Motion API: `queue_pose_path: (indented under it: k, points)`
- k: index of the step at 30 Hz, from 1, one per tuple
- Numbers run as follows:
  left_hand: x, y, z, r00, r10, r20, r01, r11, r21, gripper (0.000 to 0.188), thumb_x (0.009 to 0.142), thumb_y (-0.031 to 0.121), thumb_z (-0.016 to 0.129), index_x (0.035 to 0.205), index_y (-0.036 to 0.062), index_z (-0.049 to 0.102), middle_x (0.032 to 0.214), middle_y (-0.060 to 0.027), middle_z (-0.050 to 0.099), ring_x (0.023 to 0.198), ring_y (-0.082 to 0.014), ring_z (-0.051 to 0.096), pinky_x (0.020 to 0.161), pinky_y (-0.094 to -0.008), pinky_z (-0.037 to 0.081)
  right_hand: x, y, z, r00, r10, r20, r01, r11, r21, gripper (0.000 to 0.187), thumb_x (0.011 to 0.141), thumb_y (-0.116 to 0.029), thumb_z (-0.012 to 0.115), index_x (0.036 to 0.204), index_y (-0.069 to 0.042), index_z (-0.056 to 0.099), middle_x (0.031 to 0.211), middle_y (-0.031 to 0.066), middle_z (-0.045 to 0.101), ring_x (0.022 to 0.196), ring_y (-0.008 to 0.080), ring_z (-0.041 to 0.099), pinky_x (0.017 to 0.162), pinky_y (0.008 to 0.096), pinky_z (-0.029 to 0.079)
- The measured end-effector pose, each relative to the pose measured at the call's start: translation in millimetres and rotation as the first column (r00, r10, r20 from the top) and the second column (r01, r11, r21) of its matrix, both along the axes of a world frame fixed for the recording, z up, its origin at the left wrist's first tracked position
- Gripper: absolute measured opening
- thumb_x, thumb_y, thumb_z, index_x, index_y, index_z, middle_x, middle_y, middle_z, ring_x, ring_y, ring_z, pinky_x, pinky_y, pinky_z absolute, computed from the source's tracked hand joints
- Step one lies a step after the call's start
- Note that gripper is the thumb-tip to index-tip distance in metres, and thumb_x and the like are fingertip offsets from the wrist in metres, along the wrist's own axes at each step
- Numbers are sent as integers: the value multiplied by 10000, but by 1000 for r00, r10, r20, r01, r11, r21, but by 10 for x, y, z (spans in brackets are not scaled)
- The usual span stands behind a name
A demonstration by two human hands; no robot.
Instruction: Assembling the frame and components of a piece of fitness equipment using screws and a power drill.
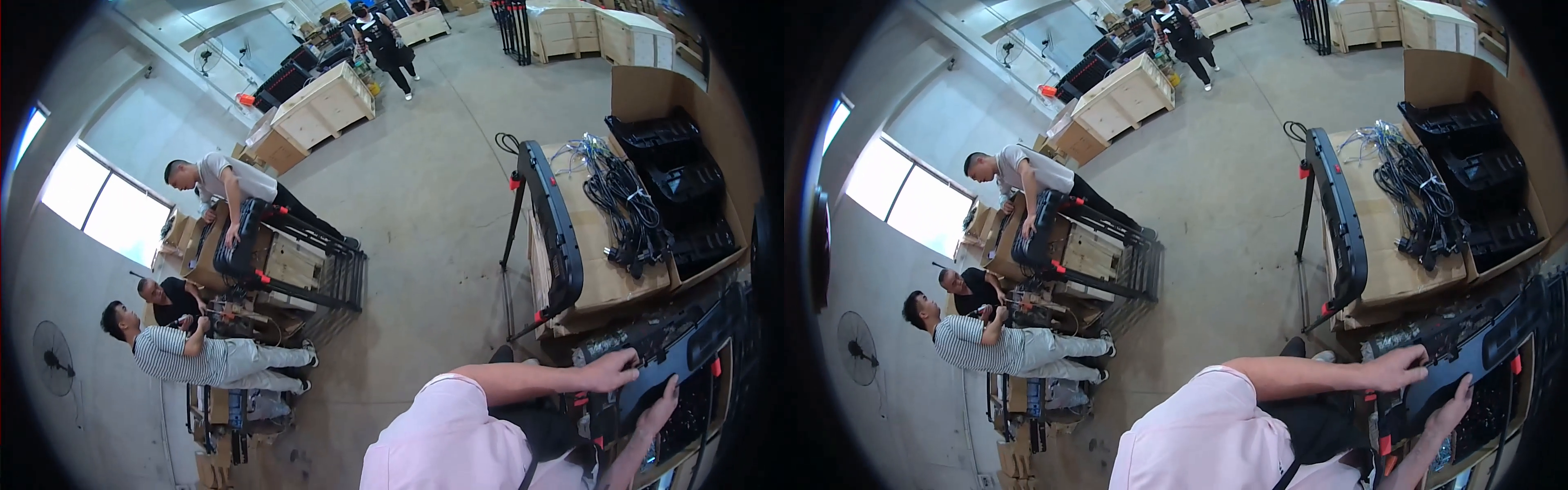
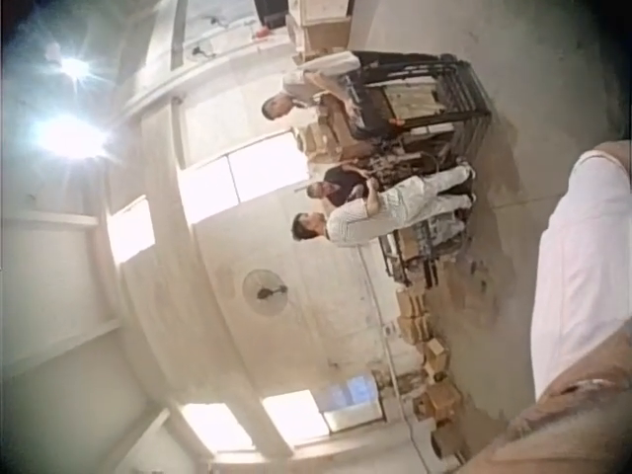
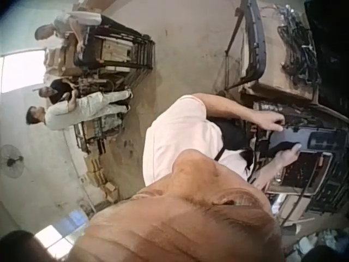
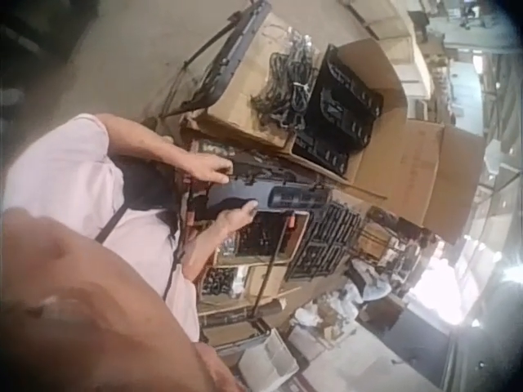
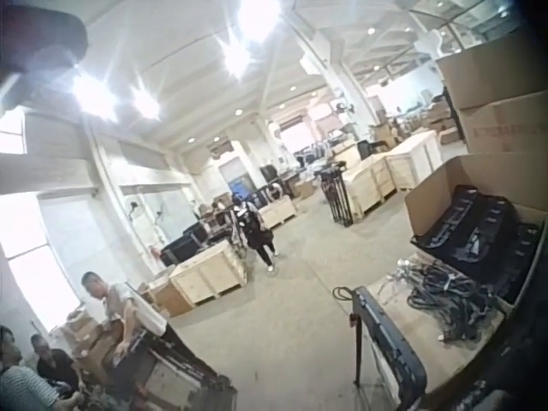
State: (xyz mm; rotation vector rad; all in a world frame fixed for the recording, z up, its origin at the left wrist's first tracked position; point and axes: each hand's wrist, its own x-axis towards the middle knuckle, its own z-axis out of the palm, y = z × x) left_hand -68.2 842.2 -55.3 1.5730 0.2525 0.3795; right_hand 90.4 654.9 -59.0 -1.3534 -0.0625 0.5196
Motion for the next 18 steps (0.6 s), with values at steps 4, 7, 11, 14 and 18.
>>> queue_pose_path:
  k: [4, 7, 11, 14, 18]
  points:
    - [-251, 172, -9, 983, 70, -167, -47, 990, 136, 326, 1053, 290, 565, 1179, 4, 659, 1097, -201, 652, 992, -356, 649, 906, -459, 526, -75, -321, -96, 990, -84, -112, 81, 996, -30, 463, 1082, -332, 635, 1340, 52, 657, 1267, 125, 693, 1140, 244, 647, 1033, 423, 505]
    - [-532, 378, -203, 942, 298, -153, -252, 931, 263, 385, 1143, 250, 397, 1280, -4, 652, 1225, -196, 657, 1191, -351, 619, 1078, -412, 482, 27, -269, -445, 994, -105, 23, 107, 975, -195, 389, 1059, -305, 668, 1285, 11, 683, 1201, 65, 714, 1098, 199, 640, 1053, 391, 473]
    - [-633, 274, -561, 951, 247, -187, -272, 954, -122, 588, 1189, 394, 261, 1494, -30, 530, 1480, -167, 584, 1428, -262, 506, 1223, -372, 346, -65, -86, -343, 994, -102, -40, 101, 995, -24, 375, 1090, -239, 606, 1325, 54, 628, 1246, 112, 709, 1099, 207, 663, 1019, 368, 500]
    - [-513, 95, -709, 959, 222, -177, -243, 963, -114, 633, 1187, 430, 231, 1554, -29, 467, 1558, -190, 524, 1479, -277, 463, 1260, -375, 304, -167, 28, -280, 993, -112, -48, 108, 991, -72, 379, 1094, -221, 602, 1347, 61, 611, 1258, 128, 705, 1102, 215, 666, 998, 353, 517]
    - [-385, 33, -779, 955, 237, -176, -255, 963, -88, 659, 1183, 437, 208, 1583, -39, 428, 1603, -209, 485, 1516, -303, 428, 1282, -394, 276, -404, 342, -328, 986, -140, -88, 131, 986, -102, 395, 1106, -225, 582, 1366, 71, 589, 1290, 171, 689, 1168, 256, 650, 1050, 388, 504]
